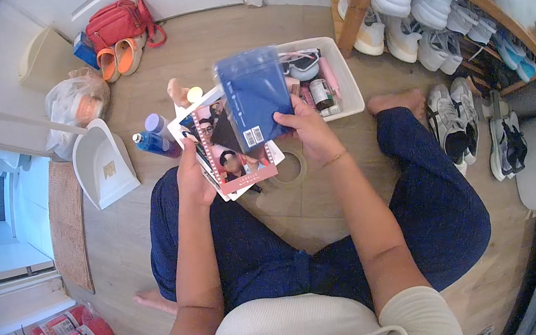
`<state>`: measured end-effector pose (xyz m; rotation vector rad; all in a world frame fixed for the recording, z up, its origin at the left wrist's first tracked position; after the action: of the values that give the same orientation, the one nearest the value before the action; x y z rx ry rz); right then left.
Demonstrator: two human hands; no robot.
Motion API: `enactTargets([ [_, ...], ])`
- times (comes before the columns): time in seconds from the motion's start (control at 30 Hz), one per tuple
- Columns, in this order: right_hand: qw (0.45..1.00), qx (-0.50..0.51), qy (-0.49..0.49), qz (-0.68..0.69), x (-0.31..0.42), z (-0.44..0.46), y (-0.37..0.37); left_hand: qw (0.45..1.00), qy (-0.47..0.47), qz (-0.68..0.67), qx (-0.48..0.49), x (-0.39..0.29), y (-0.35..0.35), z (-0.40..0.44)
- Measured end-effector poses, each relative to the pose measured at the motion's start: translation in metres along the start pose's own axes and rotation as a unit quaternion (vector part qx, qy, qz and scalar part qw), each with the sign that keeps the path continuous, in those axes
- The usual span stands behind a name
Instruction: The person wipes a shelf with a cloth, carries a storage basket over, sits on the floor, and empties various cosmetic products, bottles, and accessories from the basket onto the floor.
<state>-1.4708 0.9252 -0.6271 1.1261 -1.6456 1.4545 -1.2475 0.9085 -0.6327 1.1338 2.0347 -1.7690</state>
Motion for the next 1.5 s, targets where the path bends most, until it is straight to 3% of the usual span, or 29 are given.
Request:
enactTargets([
  [0.07, 0.999, -0.029, 0.028, -0.03, 0.001, -0.002, -0.004, 0.997, 0.054, 0.028, 0.053, 0.007, 0.011, 0.002],
  [0.1, 0.995, -0.058, 0.057, -0.061, 0.004, -0.003, -0.007, 0.997, 0.019, 0.056, -0.043, 0.011, -0.007, -0.003],
  [0.2, 0.989, -0.134, 0.068, 0.005, 0.006, -0.001, -0.006, 0.995, -0.028, 0.093, -0.031, 0.015, -0.018, -0.006],
  [0.33, 0.991, -0.075, 0.102, 0.052, 0.027, -0.01, 0.003, 0.991, -0.006, 0.115, -0.067, 0.011, -0.016, -0.007],
  [0.43, 0.989, 0.056, 0.059, -0.126, 0.037, -0.018, 0.004, 0.994, -0.011, 0.092, -0.059, 0.015, -0.008, -0.003],
  [0.57, 0.971, 0.062, 0.011, -0.232, 0.019, -0.011, 0.011, 0.997, -0.005, 0.061, -0.053, 0.017, -0.007, -0.001],
  [0.63, 0.972, 0.058, 0.074, -0.213, 0.018, -0.008, 0.008, 0.998, -0.003, 0.056, -0.042, 0.014, -0.01, -0.003],
  [0.7, 0.972, 0.045, 0.077, -0.216, 0.021, -0.01, 0.006, 0.999, 0.026, 0.039, 0.013, 0.012, -0.014, -0.009],
  [0.77, 0.972, 0.03, 0.082, -0.219, 0.018, -0.008, 0.006, 0.998, 0.01, 0.06, 0.005, 0.019, -0.012, -0.006],
  [0.83, 0.956, -0.009, 0.167, -0.24, 0.01, 0.0, 0.009, 0.995, -0.001, 0.095, -0.003, 0.023, -0.007, -0.003],
  [0.87, 0.956, -0.009, 0.166, -0.241, 0.005, 0.002, 0.012, 0.996, -0.001, 0.094, -0.004, 0.025, -0.005, 0.0],
  [0.93, 0.982, -0.1, 0.12, -0.106, 0.002, 0.003, 0.014, 0.993, -0.043, 0.109, -0.008, 0.025, -0.006, 0.002],
  [1.03, 0.989, -0.09, 0.072, -0.091, 0.007, -0.002, 0.01, 0.992, -0.076, 0.085, -0.053, 0.02, -0.012, -0.002],
  [1.13, 0.973, -0.089, 0.025, -0.211, -0.011, 0.001, 0.0, 0.99, -0.111, 0.052, -0.064, 0.018, -0.014, -0.003],
  [1.17, 0.973, -0.091, 0.025, -0.211, -0.02, 0.001, -0.002, 0.993, -0.101, 0.024, -0.049, 0.017, -0.018, -0.005],
  [1.23, 0.927, -0.08, 0.086, -0.355, -0.032, 0.0, -0.014, 0.995, -0.091, 0.028, -0.012, 0.019, -0.014, -0.005],
  [1.27, 0.927, -0.081, 0.086, -0.355, -0.036, 0.002, -0.016, 0.995, -0.091, 0.029, -0.011, 0.018, -0.011, -0.005],
  [1.33, 0.985, 0.046, 0.006, -0.167, -0.037, -0.003, -0.034, 0.999, -0.037, 0.022, 0.033, 0.018, -0.007, -0.01],
  [1.4, 0.97, 0.061, 0.106, -0.211, -0.024, -0.012, -0.052, 0.999, 0.027, -0.041, 0.004, 0.013, 0.002, -0.013],
  [1.5, 0.957, 0.081, 0.176, -0.214, -0.039, -0.008, -0.067, 0.987, 0.062, -0.101, 0.106, -0.013, 0.009, -0.023],
])
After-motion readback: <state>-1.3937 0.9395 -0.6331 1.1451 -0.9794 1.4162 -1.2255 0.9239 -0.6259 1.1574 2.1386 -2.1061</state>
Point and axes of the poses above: each hand's wrist, its own z-axis towards the middle knuckle, its own y-axis out of the back of the hand, x = y × z, the point moved 2 cm from there along z, towards the middle knuckle, and after that the axes turned 3 degrees about -z, right-handed, at the moved point
